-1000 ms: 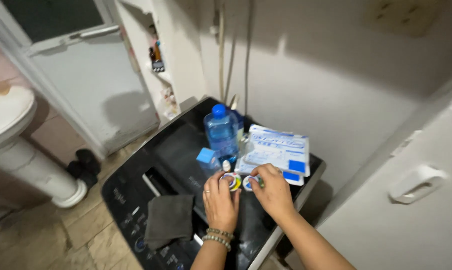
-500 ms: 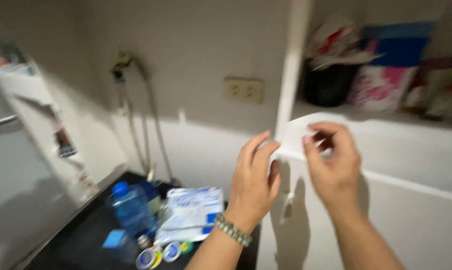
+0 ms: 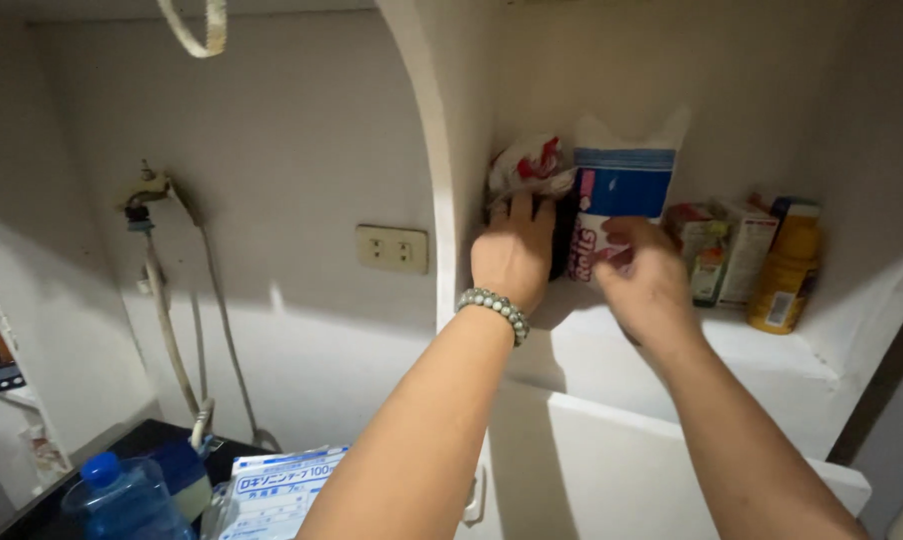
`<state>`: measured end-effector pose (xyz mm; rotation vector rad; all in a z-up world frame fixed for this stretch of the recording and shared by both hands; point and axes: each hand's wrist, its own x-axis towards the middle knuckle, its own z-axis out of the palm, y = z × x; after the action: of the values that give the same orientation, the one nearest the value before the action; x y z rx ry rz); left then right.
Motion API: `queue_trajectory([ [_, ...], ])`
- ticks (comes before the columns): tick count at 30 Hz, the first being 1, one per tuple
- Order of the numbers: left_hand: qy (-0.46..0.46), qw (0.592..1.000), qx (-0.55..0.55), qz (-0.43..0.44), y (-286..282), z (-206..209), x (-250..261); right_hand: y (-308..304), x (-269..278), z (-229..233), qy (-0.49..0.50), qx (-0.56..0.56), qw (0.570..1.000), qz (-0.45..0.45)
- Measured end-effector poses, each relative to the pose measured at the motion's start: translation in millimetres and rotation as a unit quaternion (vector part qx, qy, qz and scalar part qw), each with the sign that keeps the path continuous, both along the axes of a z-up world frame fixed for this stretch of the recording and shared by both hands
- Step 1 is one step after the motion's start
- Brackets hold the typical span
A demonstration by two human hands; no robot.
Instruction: Organize medicine and toiletries from a wall shelf onto a washing machine, wipe the shelf clean, and then put the items back into a container.
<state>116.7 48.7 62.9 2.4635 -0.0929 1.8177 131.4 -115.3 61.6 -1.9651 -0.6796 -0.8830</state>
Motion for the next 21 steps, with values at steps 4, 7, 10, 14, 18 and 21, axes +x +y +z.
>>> queue_trajectory([
  [4, 0.023, 0.995, 0.031, 0.093, -3.5, 14.0, 3.0, 5.8, 6.8, 3.7, -0.066, -0.017, 0.998, 0.012],
  [7, 0.051, 0.993, 0.040, 0.103, -1.3, 25.2, -2.9, 11.5, 0.1, 10.8, -0.033, -0.041, 0.998, 0.023],
  [10, -0.074, 0.986, 0.104, 0.106, 4.1, 33.0, -1.1, 16.4, 5.3, 7.2, -0.119, -0.056, 0.991, 0.023],
  [14, 0.017, 0.996, 0.062, 0.056, 5.5, 39.7, 7.3, 21.7, 10.2, -1.8, -0.121, -0.056, 0.990, 0.037],
  [18, 0.103, 0.989, 0.026, 0.100, -0.2, 31.8, -0.1, 18.2, 3.2, -0.7, -0.106, -0.023, 0.993, 0.046],
  [21, 0.048, 0.997, 0.013, 0.060, -6.1, 28.6, -19.6, 15.9, -1.7, -1.1, -0.081, -0.008, 0.996, 0.046],
])
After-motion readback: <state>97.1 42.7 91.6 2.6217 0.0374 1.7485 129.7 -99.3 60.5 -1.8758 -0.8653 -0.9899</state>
